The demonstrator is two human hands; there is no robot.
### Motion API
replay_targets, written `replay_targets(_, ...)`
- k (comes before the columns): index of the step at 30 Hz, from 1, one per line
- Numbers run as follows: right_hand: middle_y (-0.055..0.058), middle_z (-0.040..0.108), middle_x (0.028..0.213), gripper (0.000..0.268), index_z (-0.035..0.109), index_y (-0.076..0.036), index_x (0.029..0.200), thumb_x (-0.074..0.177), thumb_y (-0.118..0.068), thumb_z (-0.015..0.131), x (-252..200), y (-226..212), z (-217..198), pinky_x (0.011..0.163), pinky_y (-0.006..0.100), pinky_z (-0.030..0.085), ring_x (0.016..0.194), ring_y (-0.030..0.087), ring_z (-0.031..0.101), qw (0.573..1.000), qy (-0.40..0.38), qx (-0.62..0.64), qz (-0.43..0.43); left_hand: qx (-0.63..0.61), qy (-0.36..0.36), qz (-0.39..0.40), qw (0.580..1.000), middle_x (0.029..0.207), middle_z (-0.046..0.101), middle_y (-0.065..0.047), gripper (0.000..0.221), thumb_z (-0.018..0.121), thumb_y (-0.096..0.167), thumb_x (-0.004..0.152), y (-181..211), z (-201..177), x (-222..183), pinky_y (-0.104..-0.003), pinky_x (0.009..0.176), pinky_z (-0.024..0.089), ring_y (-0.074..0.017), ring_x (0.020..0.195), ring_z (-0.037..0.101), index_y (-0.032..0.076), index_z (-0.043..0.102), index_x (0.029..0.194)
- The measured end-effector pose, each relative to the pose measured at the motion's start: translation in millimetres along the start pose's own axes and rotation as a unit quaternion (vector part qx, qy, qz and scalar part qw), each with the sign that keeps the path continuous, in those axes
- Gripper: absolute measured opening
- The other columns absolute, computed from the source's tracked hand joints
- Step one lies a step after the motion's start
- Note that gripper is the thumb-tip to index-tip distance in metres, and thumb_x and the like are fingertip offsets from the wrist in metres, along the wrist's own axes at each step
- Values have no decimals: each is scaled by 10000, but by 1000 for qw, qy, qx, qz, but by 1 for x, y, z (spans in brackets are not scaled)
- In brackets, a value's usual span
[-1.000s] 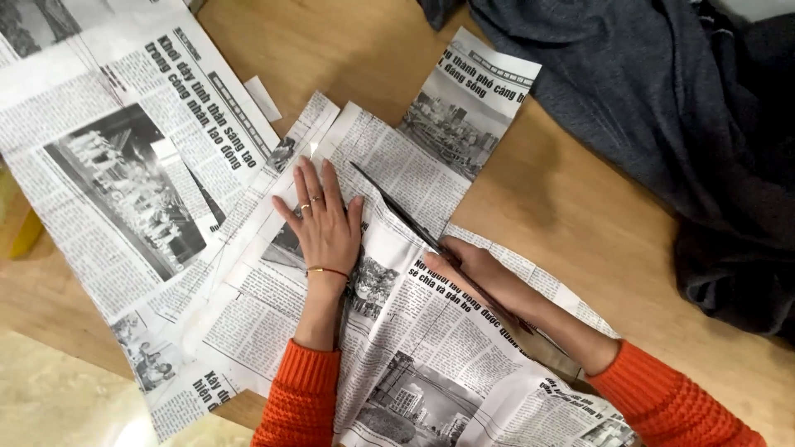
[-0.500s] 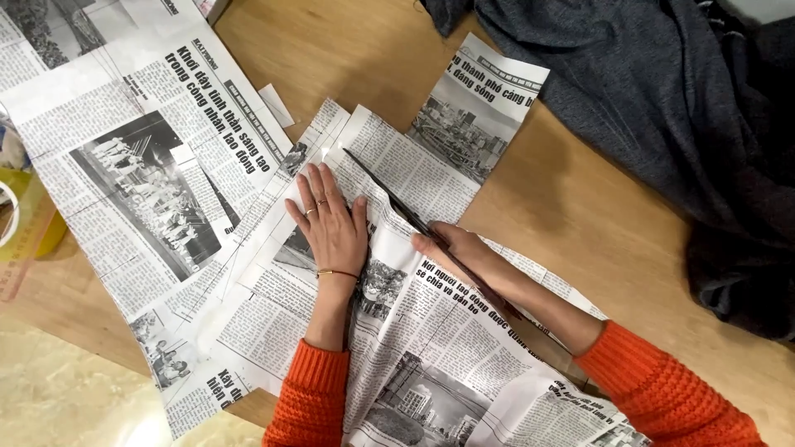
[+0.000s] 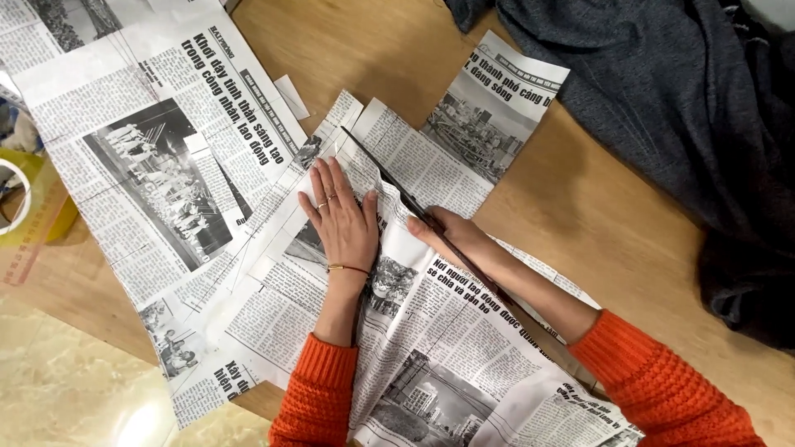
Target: The person is using large scissors to cut newspaper into specific shapes and strips, occasionally using a ruler to guide the cuts.
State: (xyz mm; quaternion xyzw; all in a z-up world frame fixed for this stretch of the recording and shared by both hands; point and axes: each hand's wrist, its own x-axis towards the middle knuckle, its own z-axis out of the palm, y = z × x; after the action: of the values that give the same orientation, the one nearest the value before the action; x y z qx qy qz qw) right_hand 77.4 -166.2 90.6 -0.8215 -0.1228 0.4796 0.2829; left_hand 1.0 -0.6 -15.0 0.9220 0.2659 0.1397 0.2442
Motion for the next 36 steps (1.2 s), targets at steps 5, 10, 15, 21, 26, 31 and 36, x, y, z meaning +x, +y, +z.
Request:
replay_targets(5,276,696,1085,846,621,-58,1242,884,-799,426,4,1,3,1000,526,482,1180,476,618,1000,13,12,-11,6,4,4,1000,1695,134,-143,757,349,535,1072,-1,1,0,-527,1221,-76,-293,1565,68,98,95,1636)
replay_targets(10,276,695,1093,828,623,-67,1210,898,-803,411,7,2,5,1019,517,475,1189,463,615,1000,-1,15,2,6,3,1,1000,1700,119,-134,756,369,519,1072,-1,0,1,-523,1225,-76,-289,1568,66,99,95,1637)
replay_targets(15,279,690,1112,873,607,-63,1219,879,-837,386,8,-13,3,1026,532,471,1187,444,623,1000,-5,11,11,-2,6,0,1000,1702,114,-127,755,377,514,1073,-1,2,0,-523,1223,-88,-282,1570,57,107,87,1639)
replay_targets(21,293,680,1115,888,591,-51,1226,877,-824,328,2,-35,-1,1019,537,471,1194,466,611,1000,-13,-5,22,-7,9,-3,1000,1706,94,-117,757,375,522,1073,-1,3,0,-518,1227,-103,-274,1572,45,113,85,1641)
replay_targets(26,267,686,1047,859,613,-49,1162,903,-811,314,6,-33,0,980,516,489,1133,435,648,1000,-2,1,16,-1,5,-4,1000,1706,85,-127,766,372,529,1075,-1,3,0,-522,1228,-97,-276,1573,38,101,81,1639)
replay_targets(31,270,687,1003,831,629,-46,1105,911,-806,355,14,-23,2,954,503,498,1095,434,657,1000,7,6,8,-3,4,-3,1000,1705,88,-132,764,379,521,1077,0,2,0,-524,1226,-99,-282,1572,38,101,77,1640)
replay_targets(36,260,693,966,815,633,-61,1082,904,-814,375,17,-25,1,928,492,511,1065,431,670,1000,10,5,8,1,4,-3,1000,1707,69,-129,769,377,523,1078,0,2,0,-521,1228,-107,-280,1573,33,101,68,1641)
